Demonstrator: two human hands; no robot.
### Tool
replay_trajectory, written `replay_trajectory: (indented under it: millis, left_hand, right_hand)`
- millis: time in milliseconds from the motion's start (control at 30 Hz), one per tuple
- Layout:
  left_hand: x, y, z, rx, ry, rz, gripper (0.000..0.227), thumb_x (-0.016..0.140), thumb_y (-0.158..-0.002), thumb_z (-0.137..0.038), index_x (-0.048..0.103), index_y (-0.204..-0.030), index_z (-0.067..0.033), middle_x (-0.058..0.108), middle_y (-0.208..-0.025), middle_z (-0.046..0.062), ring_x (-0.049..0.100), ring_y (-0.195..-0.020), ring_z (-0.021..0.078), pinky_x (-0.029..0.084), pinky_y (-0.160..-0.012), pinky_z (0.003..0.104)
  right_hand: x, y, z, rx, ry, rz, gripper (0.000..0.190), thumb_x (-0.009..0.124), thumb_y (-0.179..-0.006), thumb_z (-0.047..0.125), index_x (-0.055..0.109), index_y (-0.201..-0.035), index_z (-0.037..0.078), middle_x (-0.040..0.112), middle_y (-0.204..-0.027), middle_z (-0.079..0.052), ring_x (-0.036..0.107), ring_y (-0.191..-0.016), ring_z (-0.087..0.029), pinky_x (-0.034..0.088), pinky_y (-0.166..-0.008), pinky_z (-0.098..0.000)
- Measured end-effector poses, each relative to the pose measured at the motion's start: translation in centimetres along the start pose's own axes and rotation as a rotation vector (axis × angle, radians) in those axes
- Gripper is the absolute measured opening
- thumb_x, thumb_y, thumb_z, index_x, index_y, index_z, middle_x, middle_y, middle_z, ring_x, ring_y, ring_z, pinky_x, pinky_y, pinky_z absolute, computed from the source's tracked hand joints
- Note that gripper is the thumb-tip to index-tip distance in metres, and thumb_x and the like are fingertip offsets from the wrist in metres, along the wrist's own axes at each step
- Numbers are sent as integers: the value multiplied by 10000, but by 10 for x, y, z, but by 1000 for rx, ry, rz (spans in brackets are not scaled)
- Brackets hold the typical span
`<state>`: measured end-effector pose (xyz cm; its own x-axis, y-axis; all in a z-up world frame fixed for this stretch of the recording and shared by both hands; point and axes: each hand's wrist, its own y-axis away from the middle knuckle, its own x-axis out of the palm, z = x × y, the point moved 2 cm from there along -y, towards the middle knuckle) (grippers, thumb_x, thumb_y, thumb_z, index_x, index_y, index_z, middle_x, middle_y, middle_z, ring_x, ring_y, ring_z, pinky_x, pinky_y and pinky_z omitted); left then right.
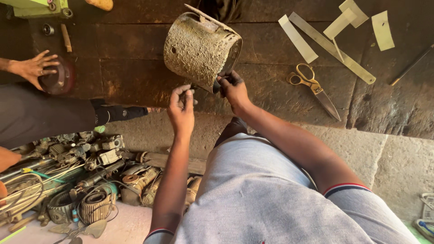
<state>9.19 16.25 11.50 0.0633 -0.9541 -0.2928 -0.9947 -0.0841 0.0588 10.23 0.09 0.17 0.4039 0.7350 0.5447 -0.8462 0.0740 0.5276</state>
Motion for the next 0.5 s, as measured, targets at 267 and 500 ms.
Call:
replay_trajectory:
  millis: [267, 500]
  left_hand:
    - [-13, -32, -4, 169, -413, -67, 229, 630, -1054, -219, 652, -1228, -72, 700, -1042, 48, 635, -819, 150, 530, -673, 288]
    - [-20, -111, 19, -33, -442, -50, 607, 438, -1074, -622, 490, -1377, -98, 588, -1181, 150, 589, -1005, 240, 539, -899, 398]
  right_hand:
    - [4, -6, 22, 246, 129, 17, 79, 592, -1002, 99, 584, -1081, 91, 689, -866, -65, 630, -621, -135, 448, -476, -262]
    - [-4, -23, 34, 194, 246, 202, 231, 654, -981, 129, 581, -1188, 55, 704, -1007, -75, 706, -766, -151, 602, -632, -285]
